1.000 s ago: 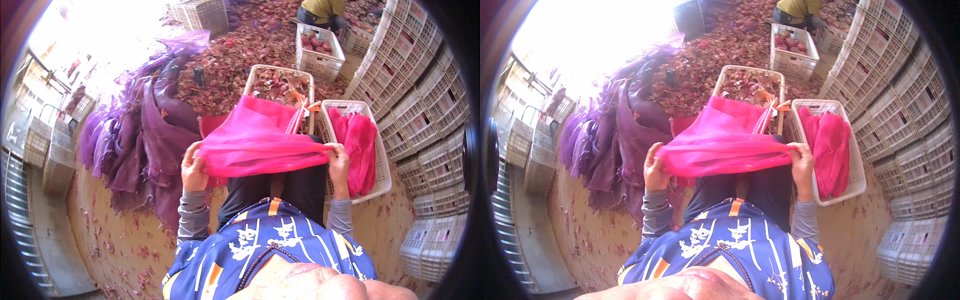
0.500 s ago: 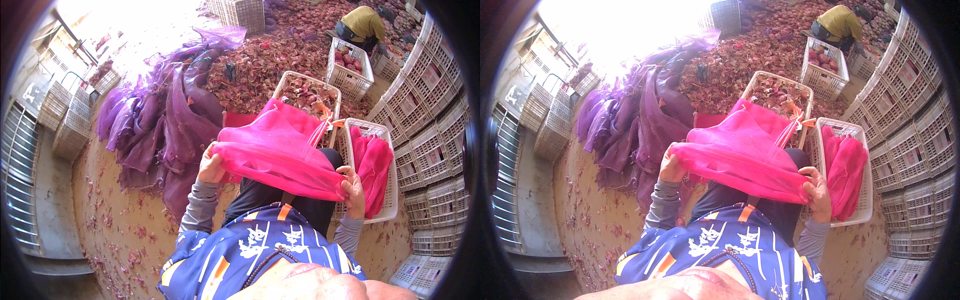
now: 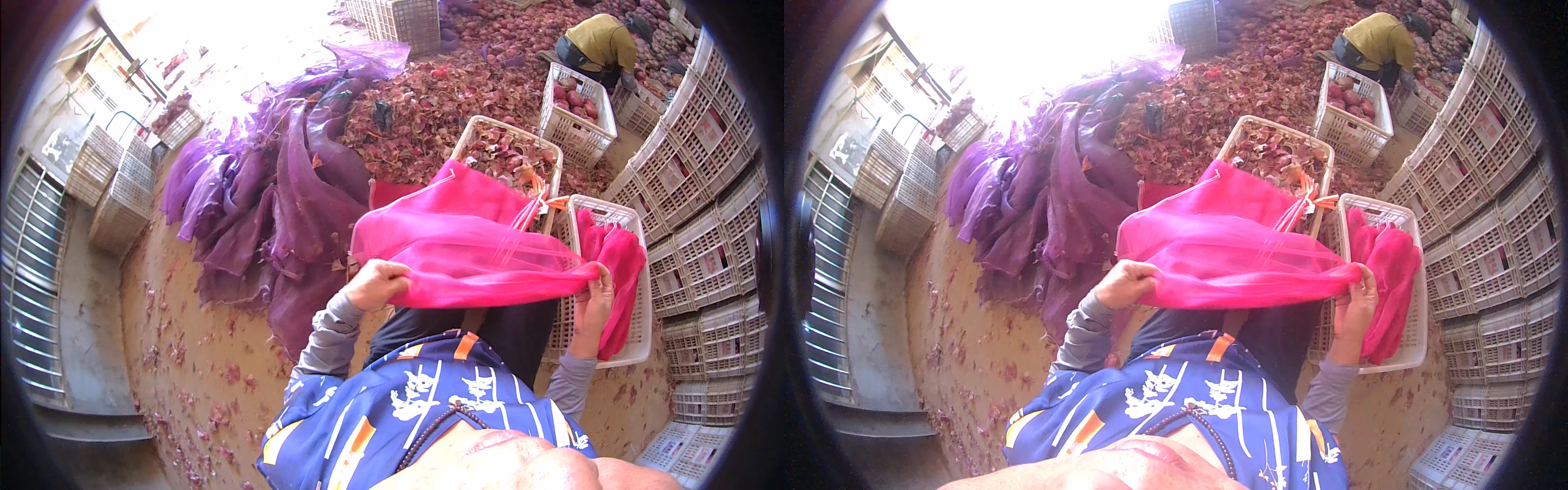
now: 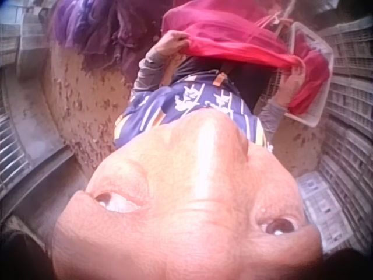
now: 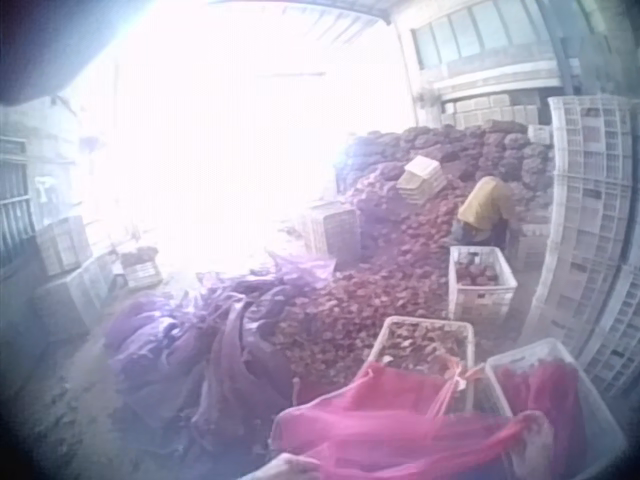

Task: The person unfolds and handles pink mesh bags one at a time, checking their condition while sitting in a large processing area filled with crates and produce waste.

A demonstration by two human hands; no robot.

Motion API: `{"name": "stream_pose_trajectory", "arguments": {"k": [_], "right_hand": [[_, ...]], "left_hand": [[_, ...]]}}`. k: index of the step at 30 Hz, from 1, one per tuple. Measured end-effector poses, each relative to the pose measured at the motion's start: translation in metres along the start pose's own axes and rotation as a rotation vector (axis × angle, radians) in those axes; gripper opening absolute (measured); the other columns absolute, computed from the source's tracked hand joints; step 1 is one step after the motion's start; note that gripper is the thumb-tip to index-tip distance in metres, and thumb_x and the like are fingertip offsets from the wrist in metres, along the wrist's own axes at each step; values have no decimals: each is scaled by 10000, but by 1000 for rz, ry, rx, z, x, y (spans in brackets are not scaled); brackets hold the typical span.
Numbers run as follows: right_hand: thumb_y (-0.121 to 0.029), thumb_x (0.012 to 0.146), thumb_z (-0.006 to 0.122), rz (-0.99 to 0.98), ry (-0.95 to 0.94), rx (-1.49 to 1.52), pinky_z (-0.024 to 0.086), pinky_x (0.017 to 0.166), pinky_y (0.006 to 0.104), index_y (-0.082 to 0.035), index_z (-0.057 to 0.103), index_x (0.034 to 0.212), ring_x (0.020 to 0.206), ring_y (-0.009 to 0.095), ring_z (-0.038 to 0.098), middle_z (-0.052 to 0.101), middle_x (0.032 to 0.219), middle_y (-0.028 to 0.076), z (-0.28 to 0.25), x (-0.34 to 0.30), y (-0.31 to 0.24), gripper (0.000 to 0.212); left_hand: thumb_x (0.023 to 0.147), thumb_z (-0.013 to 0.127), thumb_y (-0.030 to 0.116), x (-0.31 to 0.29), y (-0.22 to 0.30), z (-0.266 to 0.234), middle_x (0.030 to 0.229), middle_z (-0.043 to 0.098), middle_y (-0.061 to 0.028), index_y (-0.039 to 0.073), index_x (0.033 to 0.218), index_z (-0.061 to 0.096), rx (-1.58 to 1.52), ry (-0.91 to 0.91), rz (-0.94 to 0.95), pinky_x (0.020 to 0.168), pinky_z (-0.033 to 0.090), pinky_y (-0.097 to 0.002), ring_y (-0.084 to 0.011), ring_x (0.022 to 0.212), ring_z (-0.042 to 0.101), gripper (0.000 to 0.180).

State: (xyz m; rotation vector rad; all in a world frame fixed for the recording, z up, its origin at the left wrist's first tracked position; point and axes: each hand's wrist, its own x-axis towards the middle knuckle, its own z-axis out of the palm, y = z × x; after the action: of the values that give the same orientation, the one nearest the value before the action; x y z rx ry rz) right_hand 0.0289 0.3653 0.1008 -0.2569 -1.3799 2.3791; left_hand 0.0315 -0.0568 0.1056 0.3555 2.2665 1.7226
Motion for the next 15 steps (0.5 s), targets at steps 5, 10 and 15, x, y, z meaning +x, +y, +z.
{"name": "stream_pose_trajectory", "arguments": {"k": [5,10,15], "right_hand": [[-158,909,614,368,-412,202,434,461,188,-25,552,1135,548,55,537,589,792,26,-15,-2,-6,269],[-222,803,747,343,-654,-125,455,591,203,-32,514,1172,680,69,565,592,823,25,24,-27,-21,476],[-45,793,683,135,-580,-820,474,733,259,-29,563,1116,840,102,589,623,939,46,28,-24,-16,346]], "left_hand": [[917,573,477,-12,-37,-4,672,569,-21,63,733,609,-1016,156,145,623,441,-356,-156,655,526,454],[887,647,353,17,-53,-28,1043,631,-70,84,1052,577,-1137,109,420,825,494,-374,-211,922,617,323],[885,632,30,15,-47,-17,1009,623,-60,74,1139,542,-1063,575,299,803,537,-325,-189,904,638,273]]}}
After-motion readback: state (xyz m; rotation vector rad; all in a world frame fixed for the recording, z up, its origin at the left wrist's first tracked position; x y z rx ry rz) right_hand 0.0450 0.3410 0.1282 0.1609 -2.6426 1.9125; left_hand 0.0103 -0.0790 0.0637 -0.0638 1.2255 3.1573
